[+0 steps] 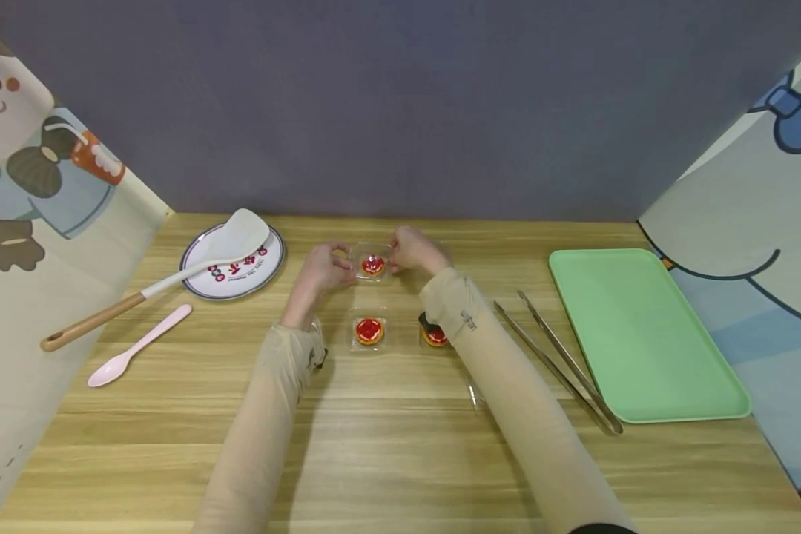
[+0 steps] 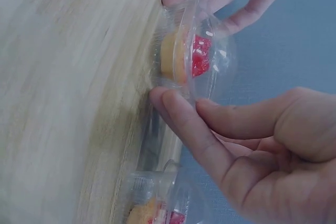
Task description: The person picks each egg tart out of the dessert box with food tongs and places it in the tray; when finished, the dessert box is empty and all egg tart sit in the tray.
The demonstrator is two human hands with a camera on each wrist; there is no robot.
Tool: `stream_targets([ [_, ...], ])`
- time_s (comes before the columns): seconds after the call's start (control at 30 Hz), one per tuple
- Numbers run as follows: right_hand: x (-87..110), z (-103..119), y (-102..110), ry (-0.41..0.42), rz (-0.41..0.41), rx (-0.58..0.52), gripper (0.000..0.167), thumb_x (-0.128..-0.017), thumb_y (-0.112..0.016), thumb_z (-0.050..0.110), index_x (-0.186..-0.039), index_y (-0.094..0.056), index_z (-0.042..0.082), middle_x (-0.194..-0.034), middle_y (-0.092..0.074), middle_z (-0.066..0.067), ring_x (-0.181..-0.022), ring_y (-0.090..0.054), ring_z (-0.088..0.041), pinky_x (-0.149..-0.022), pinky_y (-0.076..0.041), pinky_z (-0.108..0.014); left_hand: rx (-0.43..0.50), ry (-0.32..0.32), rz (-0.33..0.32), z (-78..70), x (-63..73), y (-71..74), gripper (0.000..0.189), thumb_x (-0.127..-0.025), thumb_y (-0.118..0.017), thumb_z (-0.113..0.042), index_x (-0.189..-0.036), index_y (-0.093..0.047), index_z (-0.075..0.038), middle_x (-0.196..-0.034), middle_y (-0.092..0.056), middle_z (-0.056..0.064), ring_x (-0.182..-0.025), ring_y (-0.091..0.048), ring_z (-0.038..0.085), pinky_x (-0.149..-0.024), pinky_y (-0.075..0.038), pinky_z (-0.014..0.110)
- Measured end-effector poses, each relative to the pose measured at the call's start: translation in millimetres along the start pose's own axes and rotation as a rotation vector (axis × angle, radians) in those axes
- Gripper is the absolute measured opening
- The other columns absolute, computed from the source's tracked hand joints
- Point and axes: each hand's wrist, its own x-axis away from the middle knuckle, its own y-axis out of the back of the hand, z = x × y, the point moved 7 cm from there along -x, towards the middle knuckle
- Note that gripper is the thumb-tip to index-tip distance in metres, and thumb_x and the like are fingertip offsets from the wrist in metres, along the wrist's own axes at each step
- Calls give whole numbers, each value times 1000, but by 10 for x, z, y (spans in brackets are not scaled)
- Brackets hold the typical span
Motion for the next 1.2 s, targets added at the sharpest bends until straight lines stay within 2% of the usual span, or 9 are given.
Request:
stream_targets([
  [0.13,13,31,7,1,1,16,29,-96,-62,-14,-124,-65,-15,-96,-71,-19,-77,-67,-22,-84,-64,-37,15,12,0,-13,4,18,59,-92,-68,18,-147,-51,6,-128,-67,31,-102,-70,36,-99,-63,42],
  [0.33,6,66,21,12,0,77,13,-95,-63,-13,-106,-68,-10,-84,-67,-11,-70,-61,-17,-64,-52,-22,4,22,5,-37,15,32,58,-91,-69,19,-145,-52,10,-130,-67,32,-102,-69,33,-101,-62,42],
  [0.53,15,129,38,52,-11,162,7,-93,-64,-13,-95,-64,-6,-77,-59,-5,-67,-52,-13,-63,-46,-21,4,35,23,-36,1,24,53,-92,-69,17,-143,-54,12,-132,-66,30,-110,-68,36,-100,-62,37],
  [0.7,3,100,37,18,20,148,10,-94,-62,-13,-102,-62,-7,-80,-58,-5,-66,-56,-12,-65,-52,-22,74,75,39,11,-6,1,50,-95,-65,17,-143,-52,14,-135,-62,31,-116,-66,39,-104,-60,38],
  [0.8,7,102,24,5,39,145,16,-97,-61,-11,-113,-62,-10,-86,-60,-7,-70,-59,-13,-72,-56,-24,77,87,39,35,-4,-3,49,-95,-65,17,-142,-53,13,-135,-61,30,-117,-65,39,-105,-59,39],
  [0.9,3,111,13,6,44,179,16,-98,-63,-10,-114,-64,-11,-89,-61,-9,-74,-58,-15,-77,-57,-27,85,88,41,44,-4,-11,48,-95,-63,18,-142,-54,14,-135,-61,31,-116,-65,39,-105,-60,39],
  [1.0,-13,122,4,12,42,228,4,-97,-66,-10,-99,-66,-6,-84,-59,-7,-74,-54,-16,-73,-55,-27,102,85,38,49,-3,-11,47,-95,-60,20,-142,-54,16,-133,-61,33,-112,-67,38,-104,-60,40],
  [1.13,-41,135,3,18,30,265,27,-93,-65,-13,-77,-53,4,-73,-48,-2,-67,-45,-14,-60,-43,-23,113,82,31,57,-4,-9,45,-96,-59,20,-141,-54,18,-127,-62,30,-106,-70,35,-103,-61,40],
  [1.2,-51,132,9,16,20,252,31,-92,-65,-14,-74,-49,7,-71,-44,-1,-65,-42,-13,-56,-38,-22,116,86,29,59,-2,-7,45,-95,-61,19,-140,-54,17,-123,-62,27,-103,-70,33,-102,-61,39],
])
